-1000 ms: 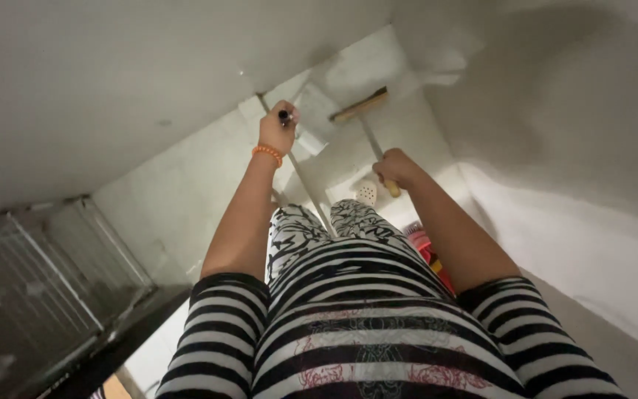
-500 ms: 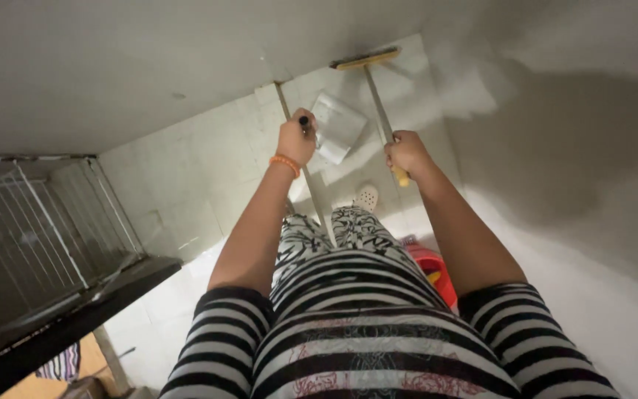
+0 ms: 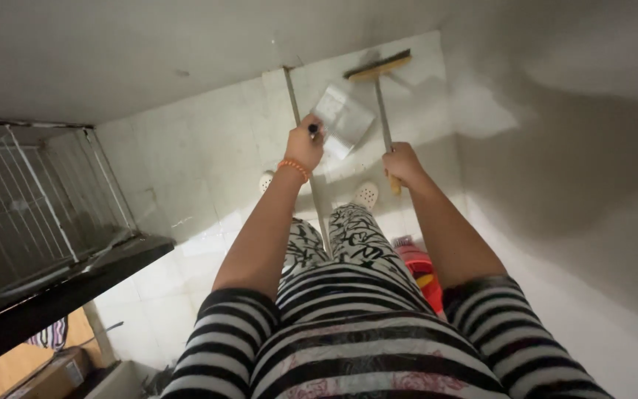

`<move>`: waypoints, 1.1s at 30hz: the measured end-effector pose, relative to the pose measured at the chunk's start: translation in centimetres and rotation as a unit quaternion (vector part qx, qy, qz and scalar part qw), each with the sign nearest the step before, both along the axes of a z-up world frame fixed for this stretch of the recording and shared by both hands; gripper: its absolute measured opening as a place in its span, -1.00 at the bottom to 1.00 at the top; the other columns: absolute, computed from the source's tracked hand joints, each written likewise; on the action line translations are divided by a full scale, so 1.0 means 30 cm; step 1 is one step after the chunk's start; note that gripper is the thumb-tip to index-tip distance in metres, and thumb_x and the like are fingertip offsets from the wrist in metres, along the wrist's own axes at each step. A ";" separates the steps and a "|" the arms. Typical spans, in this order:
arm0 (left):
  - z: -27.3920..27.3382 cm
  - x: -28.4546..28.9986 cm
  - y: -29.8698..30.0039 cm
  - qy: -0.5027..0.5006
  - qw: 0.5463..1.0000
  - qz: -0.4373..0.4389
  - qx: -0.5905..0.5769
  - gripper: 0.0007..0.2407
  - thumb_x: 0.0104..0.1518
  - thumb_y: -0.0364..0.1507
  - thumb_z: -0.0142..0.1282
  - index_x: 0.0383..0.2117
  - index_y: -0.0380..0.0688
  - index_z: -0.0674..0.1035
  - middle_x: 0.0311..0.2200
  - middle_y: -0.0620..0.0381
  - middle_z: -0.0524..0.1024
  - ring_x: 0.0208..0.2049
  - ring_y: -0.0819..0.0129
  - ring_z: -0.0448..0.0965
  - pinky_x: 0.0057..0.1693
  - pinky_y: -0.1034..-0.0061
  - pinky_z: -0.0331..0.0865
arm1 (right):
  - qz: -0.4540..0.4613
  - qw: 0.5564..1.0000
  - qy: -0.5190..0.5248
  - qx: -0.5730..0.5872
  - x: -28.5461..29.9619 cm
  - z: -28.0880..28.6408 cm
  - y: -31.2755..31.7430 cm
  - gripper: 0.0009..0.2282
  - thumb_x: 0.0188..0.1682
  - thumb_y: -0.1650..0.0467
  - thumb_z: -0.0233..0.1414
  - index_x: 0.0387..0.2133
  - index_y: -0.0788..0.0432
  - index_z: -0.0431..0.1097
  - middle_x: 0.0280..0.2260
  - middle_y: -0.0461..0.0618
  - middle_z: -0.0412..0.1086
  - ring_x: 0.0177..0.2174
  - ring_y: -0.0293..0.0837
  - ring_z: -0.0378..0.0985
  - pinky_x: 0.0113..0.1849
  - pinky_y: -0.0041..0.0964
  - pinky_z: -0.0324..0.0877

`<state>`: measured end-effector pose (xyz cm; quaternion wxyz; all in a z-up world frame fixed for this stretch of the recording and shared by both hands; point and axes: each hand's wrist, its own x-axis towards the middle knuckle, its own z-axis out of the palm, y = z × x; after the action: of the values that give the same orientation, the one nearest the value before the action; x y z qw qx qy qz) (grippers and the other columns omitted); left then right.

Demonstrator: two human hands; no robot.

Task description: The person scrubs the bathroom wall with a brush and water, then moves a small ladder to the center of the room. They sweep the floor with a broom and dustpan, collecting debris, and finally rinse the brush in a bucket.

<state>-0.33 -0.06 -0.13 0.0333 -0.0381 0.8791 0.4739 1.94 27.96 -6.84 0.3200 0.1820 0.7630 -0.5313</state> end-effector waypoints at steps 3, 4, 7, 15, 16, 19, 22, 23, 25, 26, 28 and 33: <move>-0.039 -0.069 0.009 -0.024 0.999 -0.012 -0.017 -0.86 0.11 -0.63 0.07 -0.26 -0.12 0.51 -0.40 -0.17 0.61 -0.30 -0.15 0.64 -0.19 0.21 0.49 | 0.002 0.999 0.000 -0.037 -0.005 0.074 0.021 -0.90 -0.13 0.55 -0.01 -0.52 0.44 0.41 -0.63 0.13 0.39 -0.67 -0.09 0.45 -0.60 -0.17 0.36; -0.034 -0.061 0.011 -0.026 0.999 -0.010 -0.016 -0.86 0.11 -0.63 0.07 -0.26 -0.12 0.51 -0.40 -0.17 0.61 -0.30 -0.15 0.64 -0.19 0.21 0.49 | 0.004 0.999 -0.003 -0.035 0.013 0.110 0.021 -0.90 -0.13 0.55 -0.01 -0.52 0.44 0.41 -0.63 0.13 0.39 -0.67 -0.09 0.45 -0.60 -0.17 0.36; -0.015 -0.062 0.015 -0.045 0.999 -0.011 -0.004 -0.87 0.11 -0.63 0.06 -0.27 -0.12 0.49 -0.43 -0.14 0.61 -0.31 -0.11 0.66 -0.18 0.22 0.50 | -0.018 0.999 -0.020 -0.041 0.018 0.239 -0.004 -0.88 -0.11 0.53 0.03 -0.43 0.46 0.45 -0.60 0.10 0.40 -0.65 -0.13 0.44 -0.58 -0.22 0.36; 0.041 -0.062 0.039 -0.039 0.999 -0.004 0.020 -0.88 0.16 -0.63 0.07 -0.25 -0.13 0.48 -0.37 -0.15 0.62 -0.26 -0.15 0.65 -0.15 0.19 0.50 | -0.086 0.996 0.001 -0.034 -0.127 -0.076 -0.021 -0.71 -0.10 0.55 0.03 -0.07 0.36 0.37 -0.55 0.08 0.42 -0.66 -0.18 0.44 -0.59 -0.23 0.37; 0.046 -0.055 0.045 -0.041 0.999 -0.002 0.021 -0.88 0.16 -0.63 0.07 -0.25 -0.13 0.48 -0.37 -0.15 0.62 -0.26 -0.15 0.65 -0.15 0.19 0.50 | -0.085 0.996 -0.001 -0.033 -0.122 -0.086 -0.013 -0.71 -0.10 0.55 0.03 -0.07 0.36 0.37 -0.55 0.08 0.42 -0.66 -0.18 0.44 -0.59 -0.23 0.37; 0.059 -0.057 0.054 -0.067 0.998 0.006 0.015 -0.87 0.16 -0.61 0.09 -0.23 -0.11 0.48 -0.37 -0.15 0.61 -0.25 -0.16 0.65 -0.14 0.18 0.49 | -0.092 0.992 -0.062 -0.053 -0.117 -0.062 -0.008 -0.78 -0.11 0.57 0.05 -0.18 0.41 0.42 -0.58 0.09 0.39 -0.67 -0.15 0.40 -0.61 -0.20 0.34; 0.076 -0.062 0.058 -0.069 0.997 0.014 0.020 -0.86 0.14 -0.61 0.10 -0.22 -0.11 0.49 -0.37 -0.16 0.61 -0.25 -0.17 0.64 -0.15 0.18 0.49 | -0.032 0.998 -0.049 0.011 -0.082 0.072 -0.017 -0.81 -0.10 0.56 0.05 -0.22 0.46 0.43 -0.61 0.10 0.40 -0.67 -0.12 0.42 -0.60 -0.20 0.35; 0.069 -0.061 0.065 -0.067 0.997 0.015 0.023 -0.86 0.15 -0.61 0.10 -0.22 -0.11 0.49 -0.37 -0.16 0.61 -0.25 -0.17 0.64 -0.15 0.18 0.49 | -0.020 0.999 -0.041 0.008 -0.066 0.088 -0.004 -0.81 -0.08 0.56 0.03 -0.22 0.47 0.43 -0.61 0.11 0.40 -0.67 -0.12 0.43 -0.60 -0.20 0.35; 0.053 -0.069 0.064 -0.064 0.997 0.018 0.025 -0.87 0.16 -0.60 0.09 -0.22 -0.11 0.49 -0.37 -0.16 0.61 -0.24 -0.17 0.64 -0.15 0.18 0.50 | -0.007 0.999 -0.034 0.003 -0.048 0.126 0.002 -0.81 -0.06 0.56 0.02 -0.21 0.49 0.43 -0.61 0.11 0.41 -0.67 -0.11 0.44 -0.59 -0.21 0.35; 0.037 -0.072 0.064 -0.054 0.998 0.015 0.029 -0.87 0.17 -0.61 0.08 -0.23 -0.11 0.48 -0.37 -0.15 0.61 -0.25 -0.15 0.65 -0.15 0.20 0.50 | -0.007 0.999 -0.033 -0.009 -0.040 0.141 0.003 -0.78 -0.06 0.55 0.02 -0.18 0.50 0.42 -0.59 0.13 0.42 -0.67 -0.11 0.44 -0.59 -0.20 0.36; 0.020 -0.085 0.064 -0.041 0.999 0.014 0.033 -0.88 0.18 -0.62 0.06 -0.24 -0.11 0.48 -0.37 -0.14 0.62 -0.25 -0.14 0.65 -0.14 0.21 0.50 | -0.007 0.999 -0.030 -0.023 -0.039 0.195 -0.012 -0.76 -0.05 0.55 0.03 -0.14 0.51 0.41 -0.56 0.15 0.43 -0.67 -0.11 0.45 -0.59 -0.20 0.36; 0.063 -0.108 0.073 -0.066 0.997 0.013 0.049 -0.88 0.16 -0.63 0.05 -0.26 -0.12 0.46 -0.38 -0.09 0.62 -0.25 -0.09 0.67 -0.11 0.24 0.50 | 0.010 0.997 -0.034 0.071 -0.066 0.266 -0.089 -0.66 -0.03 0.49 0.01 0.03 0.38 0.35 -0.46 0.19 0.50 -0.59 -0.10 0.56 -0.50 -0.21 0.50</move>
<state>-3.56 2.13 1.76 0.0869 -0.0793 0.8504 0.5129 -0.04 25.28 1.15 0.3376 0.2146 0.7890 -0.4663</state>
